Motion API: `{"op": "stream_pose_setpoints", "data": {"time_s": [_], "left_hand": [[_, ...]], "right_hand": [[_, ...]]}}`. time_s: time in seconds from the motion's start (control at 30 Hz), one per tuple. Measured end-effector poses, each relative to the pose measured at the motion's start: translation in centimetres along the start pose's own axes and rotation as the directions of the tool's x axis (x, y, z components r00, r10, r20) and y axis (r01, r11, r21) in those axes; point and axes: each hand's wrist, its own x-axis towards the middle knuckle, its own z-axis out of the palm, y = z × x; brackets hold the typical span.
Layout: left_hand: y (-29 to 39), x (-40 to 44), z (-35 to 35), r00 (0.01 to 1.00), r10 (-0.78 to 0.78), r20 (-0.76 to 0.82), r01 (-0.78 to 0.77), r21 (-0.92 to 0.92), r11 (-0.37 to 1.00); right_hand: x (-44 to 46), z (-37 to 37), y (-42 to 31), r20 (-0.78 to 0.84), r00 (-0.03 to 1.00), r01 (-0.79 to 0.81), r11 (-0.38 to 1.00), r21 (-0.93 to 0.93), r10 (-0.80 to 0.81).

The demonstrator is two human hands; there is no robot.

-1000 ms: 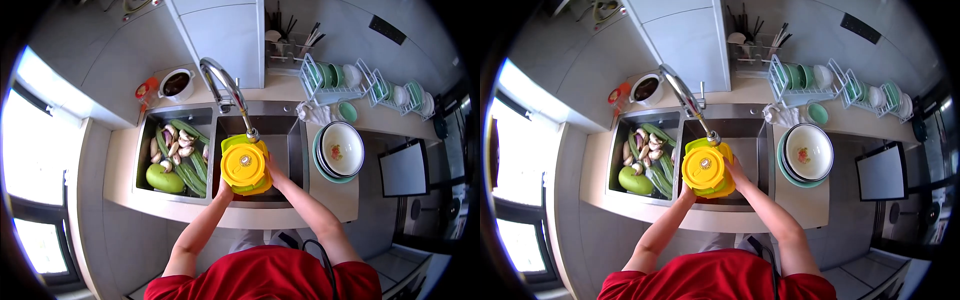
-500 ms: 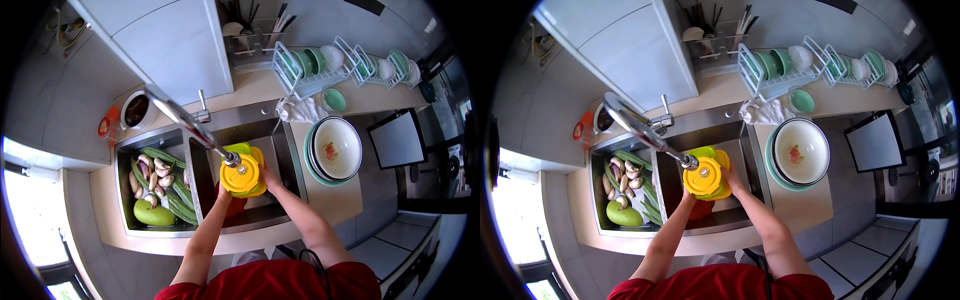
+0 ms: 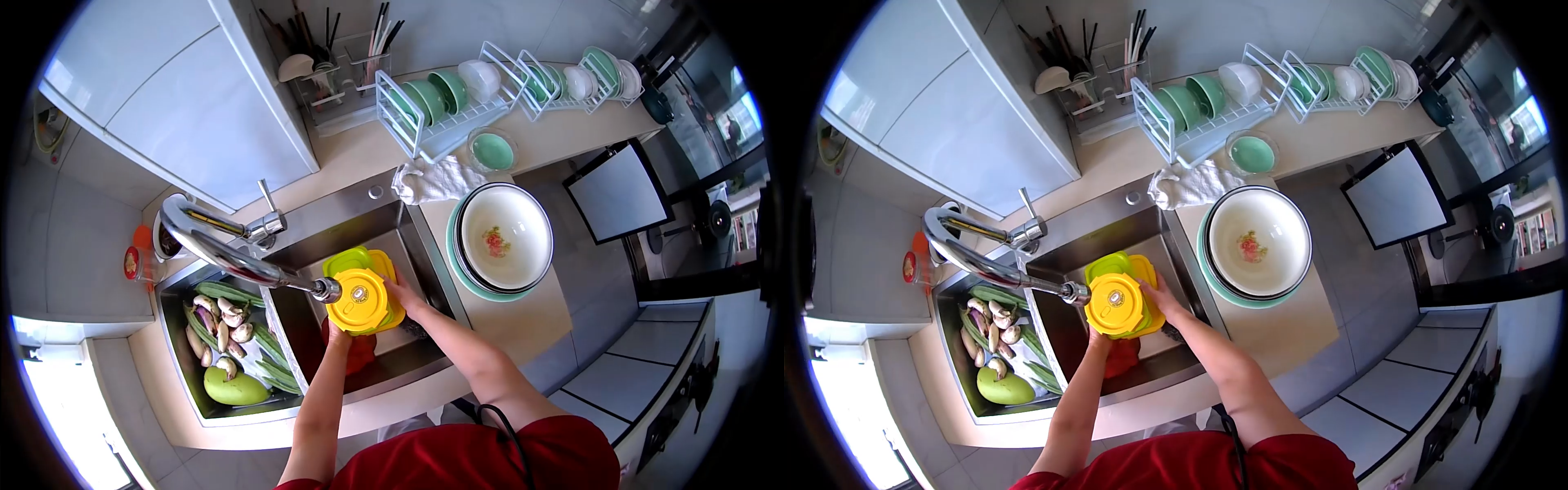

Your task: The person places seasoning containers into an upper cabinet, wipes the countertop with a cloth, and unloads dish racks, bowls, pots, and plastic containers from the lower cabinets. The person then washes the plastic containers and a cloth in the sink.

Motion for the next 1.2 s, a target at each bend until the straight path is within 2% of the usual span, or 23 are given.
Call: {"op": "stream_pose_setpoints", "data": {"time_s": [0.07, 0.13, 0.27, 0.33, 0.4, 0.47, 0.53, 0.6, 0.67, 0.77, 0.8, 0.87, 0.9, 0.93, 0.97, 1.0, 1.07, 1.13, 1.2], "left_hand": [[-0.3, 0.1, -0.3, 0.999, 0.040, 0.028, -0.042, 0.088, 0.995], [-0.6, 0.4, -0.8, 0.998, 0.037, 0.041, -0.041, 0.100, 0.994], [-1.3, 1.6, -3.6, 0.998, 0.011, 0.061, -0.011, -0.001, 1.000], [-1.7, 2.3, -4.6, 0.996, 0.064, 0.065, -0.072, 0.126, 0.989], [-1.3, 1.7, -3.8, 0.997, 0.028, 0.075, -0.037, 0.117, 0.992], [-0.8, 0.9, -2.9, 0.992, 0.057, 0.109, -0.078, 0.199, 0.977], [-0.4, 0.3, -2.4, 0.993, 0.041, 0.107, -0.062, 0.197, 0.979], [0.2, -0.2, -2.0, 0.992, 0.022, 0.121, -0.051, 0.238, 0.970], [0.3, -0.7, -1.1, 0.988, 0.064, 0.144, -0.090, 0.182, 0.979], [1.2, -1.6, -0.7, 0.968, 0.001, 0.253, -0.030, 0.112, 0.993], [1.3, -1.6, -1.1, 0.973, -0.003, 0.233, -0.030, 0.136, 0.990], [1.5, -2.7, -2.1, 0.986, -0.059, 0.153, 0.026, 0.212, 0.977], [1.9, -4.1, -1.6, 0.986, -0.057, 0.156, 0.021, 0.223, 0.975], [2.5, -5.7, -1.2, 0.993, -0.099, -0.061, 0.112, 0.266, 0.958], [3.0, -7.2, -0.6, 0.952, -0.126, -0.277, 0.207, 0.285, 0.936], [3.1, -8.6, -0.5, 0.954, -0.117, -0.275, 0.199, 0.296, 0.934], [2.7, -11.2, 0.0, 0.958, -0.093, -0.272, 0.147, 0.187, 0.971], [1.4, -13.2, 0.4, 0.980, -0.070, -0.186, 0.078, 0.032, 0.996], [-0.8, -16.6, 4.2, 0.993, -0.039, -0.112, 0.029, -0.088, 0.996]], "right_hand": [[-0.3, -0.1, -0.5, -0.004, 1.000, -0.006, 1.000, -0.004, 0.006], [-0.6, -0.2, -1.0, 0.045, 0.999, -0.025, 0.999, -0.022, 0.026], [-0.5, -0.1, -0.8, 0.002, 1.000, 0.021, 1.000, -0.008, -0.021], [-0.4, -0.3, -0.7, 0.017, 1.000, 0.008, 1.000, 0.029, -0.008], [-0.2, -0.4, -0.5, 0.022, 1.000, 0.017, 0.999, 0.031, -0.018], [0.3, -0.3, 0.3, 0.026, 0.999, 0.027, 0.999, 0.036, -0.028], [0.5, -0.7, 1.5, -0.104, 0.995, -0.006, 0.994, -0.110, -0.006], [-3.0, 0.0, -1.4, -0.162, 0.985, -0.104, 0.953, -0.284, 0.059], [-4.5, -0.6, -1.4, -0.100, 0.995, -0.068, 0.908, -0.412, 0.029], [-5.9, -1.5, 0.8, -0.010, 0.999, -0.041, 0.917, -0.398, 0.040], [-7.3, -1.1, 0.0, 0.043, 0.998, -0.022, 0.921, -0.388, 0.042], [-11.2, -0.8, -2.9, 0.073, 0.979, -0.148, 0.916, -0.373, 0.188], [-12.5, -0.8, -3.4, 0.111, 0.974, -0.142, 0.917, -0.372, 0.196], [-13.5, -1.0, -4.0, 0.151, 0.968, -0.133, 0.919, -0.371, 0.201], [-13.9, -1.2, -4.0, 0.209, 0.956, -0.125, 0.933, -0.337, 0.204], [-14.7, -1.3, -5.0, 0.289, 0.924, -0.140, 0.924, -0.356, 0.251], [-17.6, -2.1, -7.6, 0.385, 0.880, -0.164, 0.938, -0.306, 0.280], [-18.2, -3.6, -7.0, 0.474, 0.850, -0.150, 0.968, -0.202, 0.231], [-20.2, -5.9, -9.4, 0.564, 0.800, -0.165, 0.979, -0.117, 0.202]]}}
